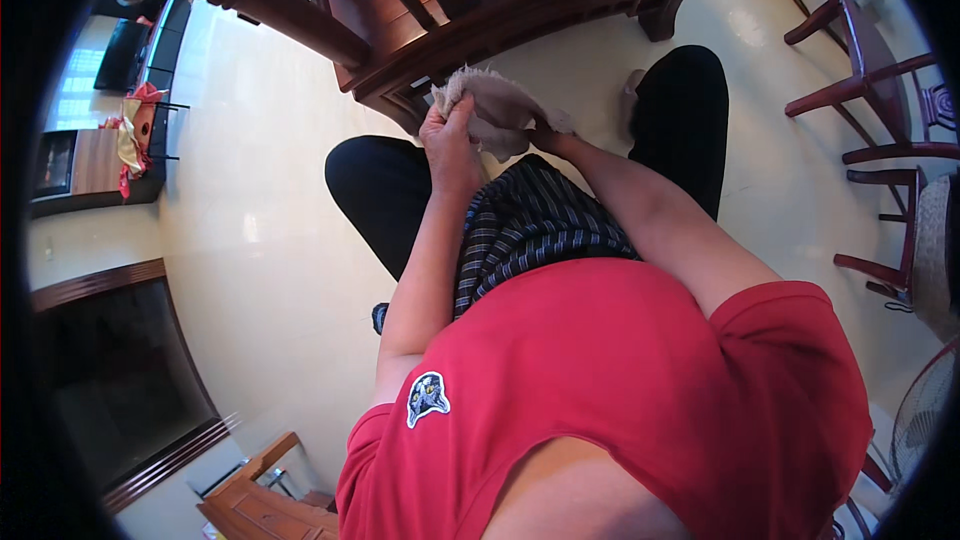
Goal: The person wipes various surfaces and crevices of a wooden chair using a cloth, folding and adjusting the cloth by hand throughout the process.
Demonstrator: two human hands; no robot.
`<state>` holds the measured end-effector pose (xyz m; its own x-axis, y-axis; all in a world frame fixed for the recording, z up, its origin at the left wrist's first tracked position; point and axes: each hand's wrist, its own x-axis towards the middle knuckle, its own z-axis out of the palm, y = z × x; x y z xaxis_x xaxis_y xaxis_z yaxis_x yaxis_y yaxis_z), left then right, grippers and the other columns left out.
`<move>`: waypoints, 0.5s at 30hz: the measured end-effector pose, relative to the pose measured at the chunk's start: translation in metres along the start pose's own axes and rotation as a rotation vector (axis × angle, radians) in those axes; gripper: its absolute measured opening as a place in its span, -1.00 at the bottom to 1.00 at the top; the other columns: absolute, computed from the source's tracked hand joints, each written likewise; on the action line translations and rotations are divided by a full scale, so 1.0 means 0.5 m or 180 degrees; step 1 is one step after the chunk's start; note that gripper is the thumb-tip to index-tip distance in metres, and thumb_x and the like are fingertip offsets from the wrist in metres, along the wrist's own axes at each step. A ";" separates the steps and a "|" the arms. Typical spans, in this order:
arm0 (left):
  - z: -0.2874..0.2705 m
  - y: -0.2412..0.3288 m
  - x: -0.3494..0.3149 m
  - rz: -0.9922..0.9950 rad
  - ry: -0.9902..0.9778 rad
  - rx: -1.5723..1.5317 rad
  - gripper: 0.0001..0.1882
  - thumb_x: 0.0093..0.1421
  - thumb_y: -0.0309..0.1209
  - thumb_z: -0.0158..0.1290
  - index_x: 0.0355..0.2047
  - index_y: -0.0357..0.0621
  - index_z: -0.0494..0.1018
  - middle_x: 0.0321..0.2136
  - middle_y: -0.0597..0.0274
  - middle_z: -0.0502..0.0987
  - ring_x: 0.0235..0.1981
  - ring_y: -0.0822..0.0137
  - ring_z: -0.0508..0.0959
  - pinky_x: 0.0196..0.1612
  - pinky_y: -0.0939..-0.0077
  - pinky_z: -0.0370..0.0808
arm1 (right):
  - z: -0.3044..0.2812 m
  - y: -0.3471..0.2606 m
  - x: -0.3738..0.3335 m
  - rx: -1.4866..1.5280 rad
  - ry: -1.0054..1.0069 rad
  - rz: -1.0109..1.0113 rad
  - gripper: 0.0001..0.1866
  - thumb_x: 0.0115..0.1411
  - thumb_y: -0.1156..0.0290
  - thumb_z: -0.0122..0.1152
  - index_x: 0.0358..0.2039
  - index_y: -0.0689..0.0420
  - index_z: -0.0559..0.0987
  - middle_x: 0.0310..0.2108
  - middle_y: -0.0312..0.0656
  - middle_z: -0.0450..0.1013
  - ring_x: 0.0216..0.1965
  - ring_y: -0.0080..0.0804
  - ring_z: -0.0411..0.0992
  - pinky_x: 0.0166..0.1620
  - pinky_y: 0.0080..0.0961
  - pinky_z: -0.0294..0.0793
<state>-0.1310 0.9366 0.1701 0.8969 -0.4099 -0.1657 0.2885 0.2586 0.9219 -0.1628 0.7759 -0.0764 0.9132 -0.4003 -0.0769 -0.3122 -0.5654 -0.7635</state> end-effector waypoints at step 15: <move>-0.015 0.023 -0.060 0.0148 0.0008 0.0837 -0.87 0.16 -0.43 0.06 -0.30 -0.19 0.51 -0.44 0.41 0.52 -0.43 0.61 0.45 -0.35 0.70 0.38 | 0.001 -0.200 -0.004 0.2663 -0.1829 0.1457 -0.30 0.06 -0.17 0.03 0.14 -0.07 0.25 0.11 -0.23 0.25 0.10 -0.31 0.21 0.11 -0.16 0.18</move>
<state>-0.1521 0.9587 0.1831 0.9082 -0.4006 -0.1215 0.1501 0.0408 0.9878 -0.1332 0.8335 0.0000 0.8102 0.0691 -0.5820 -0.5731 0.3012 -0.7621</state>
